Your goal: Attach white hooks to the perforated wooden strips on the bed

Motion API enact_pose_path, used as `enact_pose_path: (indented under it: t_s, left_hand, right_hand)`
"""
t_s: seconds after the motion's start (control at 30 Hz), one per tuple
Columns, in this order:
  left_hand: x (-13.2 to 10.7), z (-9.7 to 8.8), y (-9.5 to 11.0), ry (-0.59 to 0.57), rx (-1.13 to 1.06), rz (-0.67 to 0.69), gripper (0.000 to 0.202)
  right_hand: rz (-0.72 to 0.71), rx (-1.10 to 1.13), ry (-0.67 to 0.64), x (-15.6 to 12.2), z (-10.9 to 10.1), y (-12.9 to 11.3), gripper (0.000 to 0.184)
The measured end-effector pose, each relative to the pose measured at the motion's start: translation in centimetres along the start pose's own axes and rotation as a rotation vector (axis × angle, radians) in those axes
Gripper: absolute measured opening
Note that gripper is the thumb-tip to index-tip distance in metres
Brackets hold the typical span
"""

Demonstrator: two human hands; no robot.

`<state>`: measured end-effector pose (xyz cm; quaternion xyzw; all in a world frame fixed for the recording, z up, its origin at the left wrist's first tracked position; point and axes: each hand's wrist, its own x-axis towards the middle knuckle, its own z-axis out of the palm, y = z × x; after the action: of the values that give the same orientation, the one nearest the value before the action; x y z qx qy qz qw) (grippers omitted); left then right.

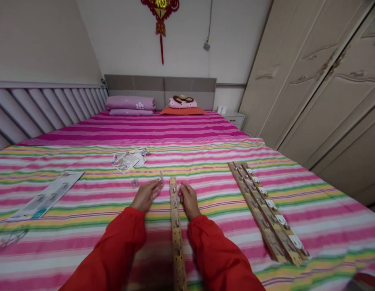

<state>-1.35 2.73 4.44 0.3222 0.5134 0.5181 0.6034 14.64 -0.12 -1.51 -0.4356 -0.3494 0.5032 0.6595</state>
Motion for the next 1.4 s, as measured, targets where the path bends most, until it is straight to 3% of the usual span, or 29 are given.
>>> enact_pose_path:
  t_s: [0.07, 0.13, 0.43, 0.67, 0.93, 1.13, 1.3, 1.4]
  left_hand:
    - [-0.6, 0.9, -0.3, -0.058, -0.053, -0.063, 0.014]
    - [-1.2, 1.7, -0.5, -0.058, -0.028, -0.029, 0.016]
    - [-1.6, 3.4, -0.2, 0.016, 0.482, 0.51, 0.024]
    - [-1.9, 4.6, 0.2, -0.021, 0.846, 0.637, 0.013]
    - [-0.9, 5.8, -0.8, -0.119, 0.751, 0.523, 0.017]
    - [-1.8, 6.5, -0.8, -0.233, 0.555, 0.443, 0.023]
    - [-1.8, 5.9, -0.7, -0.211, 0.388, 0.249, 0.033]
    - [-0.9, 5.4, -1.1, -0.155, 0.287, 0.24, 0.039]
  right_hand:
    - [0.023, 0.051, -0.004, 0.0, 0.0, -0.3, 0.039]
    - [0.037, 0.074, -0.003, 0.1, -0.1, -0.4, 0.035]
    - [0.101, 0.218, 0.025, 0.5, -0.4, -0.4, 0.048]
    - [0.107, 0.327, -0.017, 0.5, -0.4, -1.0, 0.045]
    - [0.109, 0.427, -0.111, 0.6, -0.9, -1.1, 0.027]
    - [0.133, 0.429, -0.109, 0.6, -0.9, -1.0, 0.02]
    - [0.118, 0.424, -0.064, 0.6, -0.8, -1.0, 0.02]
    - [0.119, 0.415, -0.056, 0.6, -0.7, -0.9, 0.02]
